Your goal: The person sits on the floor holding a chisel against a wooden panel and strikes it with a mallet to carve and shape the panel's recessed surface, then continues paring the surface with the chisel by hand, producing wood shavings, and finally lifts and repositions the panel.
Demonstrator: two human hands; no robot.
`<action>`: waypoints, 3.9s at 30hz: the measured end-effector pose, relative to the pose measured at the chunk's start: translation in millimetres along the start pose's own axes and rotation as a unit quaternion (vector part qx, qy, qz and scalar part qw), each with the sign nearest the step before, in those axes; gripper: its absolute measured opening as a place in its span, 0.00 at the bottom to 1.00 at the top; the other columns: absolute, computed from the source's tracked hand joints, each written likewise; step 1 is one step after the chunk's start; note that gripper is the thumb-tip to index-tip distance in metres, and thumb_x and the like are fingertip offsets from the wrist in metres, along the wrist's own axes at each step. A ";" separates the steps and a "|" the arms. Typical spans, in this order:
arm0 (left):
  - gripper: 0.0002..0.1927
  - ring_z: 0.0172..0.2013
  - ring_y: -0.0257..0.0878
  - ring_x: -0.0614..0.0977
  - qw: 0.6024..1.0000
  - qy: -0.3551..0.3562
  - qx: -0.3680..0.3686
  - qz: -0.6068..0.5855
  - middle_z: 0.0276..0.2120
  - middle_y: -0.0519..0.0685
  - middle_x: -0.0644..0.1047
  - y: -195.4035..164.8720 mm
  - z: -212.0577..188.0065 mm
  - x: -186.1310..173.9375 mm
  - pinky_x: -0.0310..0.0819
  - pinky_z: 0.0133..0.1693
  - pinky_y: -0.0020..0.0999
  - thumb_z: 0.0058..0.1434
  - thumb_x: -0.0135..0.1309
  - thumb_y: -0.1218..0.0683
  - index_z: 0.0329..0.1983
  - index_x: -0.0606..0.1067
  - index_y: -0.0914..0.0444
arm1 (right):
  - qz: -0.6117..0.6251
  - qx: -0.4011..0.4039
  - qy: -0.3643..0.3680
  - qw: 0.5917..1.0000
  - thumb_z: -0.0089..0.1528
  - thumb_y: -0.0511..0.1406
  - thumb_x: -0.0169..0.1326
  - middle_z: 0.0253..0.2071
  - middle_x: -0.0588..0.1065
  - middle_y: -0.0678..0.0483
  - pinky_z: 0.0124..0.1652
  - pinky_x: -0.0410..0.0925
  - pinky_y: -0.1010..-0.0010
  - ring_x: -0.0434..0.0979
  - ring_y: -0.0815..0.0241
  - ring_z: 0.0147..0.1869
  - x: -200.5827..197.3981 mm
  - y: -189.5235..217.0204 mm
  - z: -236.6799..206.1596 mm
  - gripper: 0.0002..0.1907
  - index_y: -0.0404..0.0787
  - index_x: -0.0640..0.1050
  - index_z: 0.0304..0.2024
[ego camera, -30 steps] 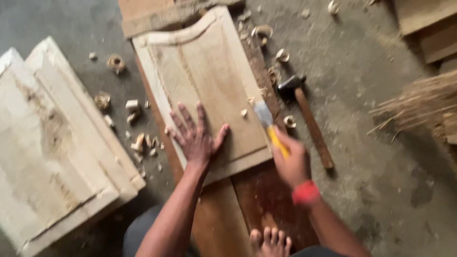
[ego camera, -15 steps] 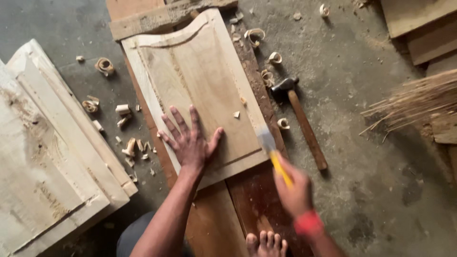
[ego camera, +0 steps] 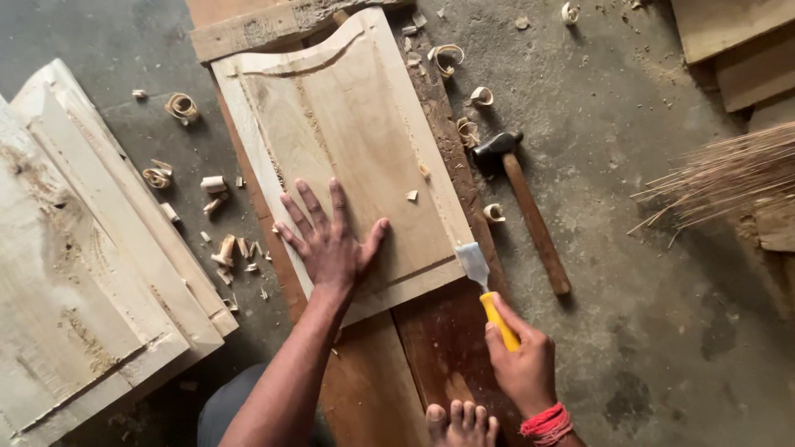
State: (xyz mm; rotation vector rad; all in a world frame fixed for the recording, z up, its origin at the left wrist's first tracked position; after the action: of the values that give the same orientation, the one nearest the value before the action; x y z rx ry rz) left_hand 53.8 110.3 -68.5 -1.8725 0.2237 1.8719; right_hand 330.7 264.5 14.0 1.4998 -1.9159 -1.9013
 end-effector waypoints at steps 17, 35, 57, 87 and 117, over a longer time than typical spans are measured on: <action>0.68 0.73 0.73 0.48 0.994 0.016 -0.103 -0.035 0.72 0.76 0.47 39.2 14.0 -15.8 0.51 0.64 0.73 0.49 0.48 0.15 0.79 0.46 0.60 | 0.103 -0.086 -0.068 0.989 0.66 0.37 0.55 0.44 0.75 0.52 0.40 0.71 0.73 0.76 0.65 0.39 -42.8 -16.0 75.2 0.32 0.29 0.64 0.68; 0.67 0.73 0.74 0.46 0.994 -0.010 -0.089 -0.069 0.73 0.78 0.45 11.7 21.7 -14.8 0.41 0.71 0.65 0.52 0.51 0.16 0.80 0.45 0.62 | -0.138 -0.215 -0.014 0.967 0.64 0.32 0.54 0.46 0.78 0.50 0.34 0.72 0.66 0.80 0.54 0.37 -16.6 -35.7 10.1 0.23 0.48 0.76 0.62; 0.69 0.72 0.76 0.46 0.996 -0.008 -0.072 -0.057 0.72 0.80 0.44 15.8 20.3 -8.5 0.41 0.69 0.68 0.51 0.55 0.17 0.80 0.42 0.61 | -0.132 -0.246 -0.051 0.959 0.61 0.29 0.57 0.40 0.78 0.48 0.32 0.70 0.65 0.78 0.52 0.32 -12.4 -37.7 20.0 0.23 0.45 0.79 0.59; 0.69 0.72 0.77 0.47 0.996 -0.019 -0.065 -0.057 0.71 0.82 0.46 16.4 23.3 -8.0 0.42 0.69 0.68 0.50 0.54 0.17 0.79 0.43 0.63 | -0.158 -0.317 0.055 0.933 0.59 0.28 0.59 0.38 0.78 0.49 0.31 0.70 0.64 0.78 0.52 0.32 -42.1 -34.1 68.8 0.25 0.46 0.78 0.60; 0.69 0.70 0.81 0.49 0.997 -0.059 -0.026 -0.048 0.70 0.83 0.46 22.8 23.3 0.4 0.45 0.67 0.74 0.51 0.54 0.18 0.80 0.41 0.61 | -0.155 -0.285 0.133 0.936 0.58 0.29 0.57 0.37 0.78 0.50 0.31 0.71 0.65 0.78 0.54 0.30 -48.2 -29.1 114.3 0.25 0.46 0.78 0.59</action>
State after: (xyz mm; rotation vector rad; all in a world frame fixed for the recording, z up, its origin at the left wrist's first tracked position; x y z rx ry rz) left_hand 22.9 100.7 -72.7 -1.7655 0.0455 1.9308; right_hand 300.5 386.1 -9.3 1.7965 -0.9371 -1.9888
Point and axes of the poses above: each hand's wrist, its own z-axis towards the middle knuckle, its own x-axis out of the palm, y = z × x, the point moved 3 cm from there along z, towards the middle knuckle
